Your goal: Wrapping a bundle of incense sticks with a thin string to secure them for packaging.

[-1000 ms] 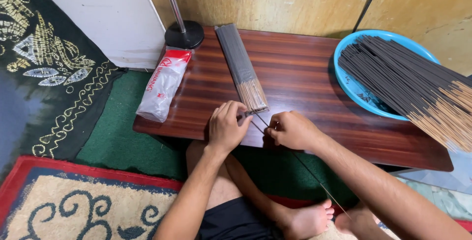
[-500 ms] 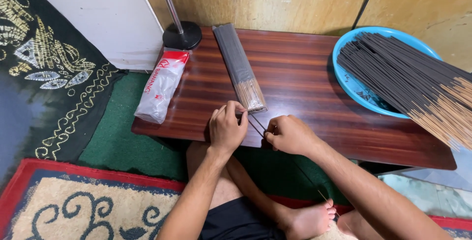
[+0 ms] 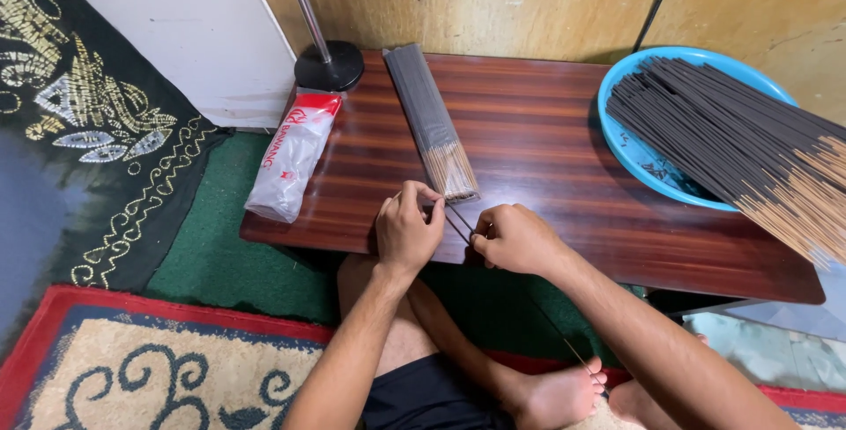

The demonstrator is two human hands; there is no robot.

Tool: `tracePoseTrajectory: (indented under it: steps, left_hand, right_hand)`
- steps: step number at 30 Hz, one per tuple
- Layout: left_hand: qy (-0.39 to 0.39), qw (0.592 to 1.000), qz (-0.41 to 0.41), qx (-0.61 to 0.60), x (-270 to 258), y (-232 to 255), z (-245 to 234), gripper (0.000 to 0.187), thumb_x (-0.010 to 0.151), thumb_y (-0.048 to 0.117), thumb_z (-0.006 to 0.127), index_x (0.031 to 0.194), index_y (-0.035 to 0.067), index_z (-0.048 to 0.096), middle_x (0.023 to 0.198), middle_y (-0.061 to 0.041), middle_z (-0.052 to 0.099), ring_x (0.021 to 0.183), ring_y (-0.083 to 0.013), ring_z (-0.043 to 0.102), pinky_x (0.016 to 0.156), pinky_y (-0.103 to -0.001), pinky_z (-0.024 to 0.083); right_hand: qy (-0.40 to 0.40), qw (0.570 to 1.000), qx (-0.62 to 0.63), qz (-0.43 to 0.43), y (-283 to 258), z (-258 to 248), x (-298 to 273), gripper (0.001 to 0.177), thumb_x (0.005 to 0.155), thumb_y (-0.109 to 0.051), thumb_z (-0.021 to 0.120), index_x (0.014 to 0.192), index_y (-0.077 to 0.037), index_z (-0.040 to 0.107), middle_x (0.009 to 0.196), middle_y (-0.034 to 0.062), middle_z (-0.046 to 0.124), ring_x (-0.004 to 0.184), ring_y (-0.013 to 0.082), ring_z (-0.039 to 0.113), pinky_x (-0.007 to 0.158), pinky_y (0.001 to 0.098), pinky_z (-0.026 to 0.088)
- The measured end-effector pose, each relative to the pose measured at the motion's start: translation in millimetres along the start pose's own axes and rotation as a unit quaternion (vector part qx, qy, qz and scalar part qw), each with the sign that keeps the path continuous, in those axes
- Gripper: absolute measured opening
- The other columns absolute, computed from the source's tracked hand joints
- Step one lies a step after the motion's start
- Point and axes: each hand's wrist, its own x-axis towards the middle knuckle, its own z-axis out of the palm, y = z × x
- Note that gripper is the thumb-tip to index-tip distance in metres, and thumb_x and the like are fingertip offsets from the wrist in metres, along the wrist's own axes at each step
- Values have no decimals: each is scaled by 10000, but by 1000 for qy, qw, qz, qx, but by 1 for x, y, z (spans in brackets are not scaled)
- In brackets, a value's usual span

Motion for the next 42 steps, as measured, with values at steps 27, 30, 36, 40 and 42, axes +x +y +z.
tracePoseTrajectory:
  steps: [27, 30, 36, 40, 42]
  left_hand:
    - [-126, 950, -274, -83, 15, 30, -7, 216, 783, 291, 771, 777, 179, 587, 675, 8, 755, 725, -261, 763, 688, -376, 585]
    - [-127, 950, -269, -91, 17, 34, -10, 233, 794, 315, 766, 776, 179, 577, 673, 37, 758, 708, -217, 767, 676, -340, 581]
    - [-157, 948, -265, -79, 17, 34, -14, 196, 783, 302, 764, 786, 187, 605, 658, 12, 749, 720, -241, 763, 691, -376, 588]
    - [-143, 949, -268, -86, 20, 33, -14, 201, 794, 297, 762, 792, 169, 608, 669, -32, 752, 729, -290, 758, 679, -398, 579]
    - [-133, 954, -253, -95, 19, 33, -13, 213, 785, 289, 771, 788, 155, 605, 664, -30, 749, 709, -285, 758, 669, -392, 581]
  right_hand:
    - [-1, 969, 239, 70, -7, 19, -6, 206, 915, -89, 613, 1003, 93, 656, 666, 226, 737, 515, 250, 722, 496, 319, 624]
    - [-4, 970, 234, 66, -11, 15, -8, 212, 928, -69, 600, 1039, 104, 652, 681, 225, 735, 540, 251, 729, 519, 321, 628]
    - [17, 961, 275, 39, -7, 17, 17, 240, 951, -59, 577, 1098, 118, 644, 665, 219, 698, 516, 254, 710, 466, 314, 617]
    - [1, 964, 262, 53, -7, 16, 7, 313, 934, -68, 606, 1186, 115, 637, 715, 228, 719, 553, 270, 730, 522, 349, 634]
    - [4, 965, 258, 54, 0, 18, 8, 298, 928, -59, 613, 1177, 99, 653, 708, 215, 719, 548, 259, 729, 501, 331, 626]
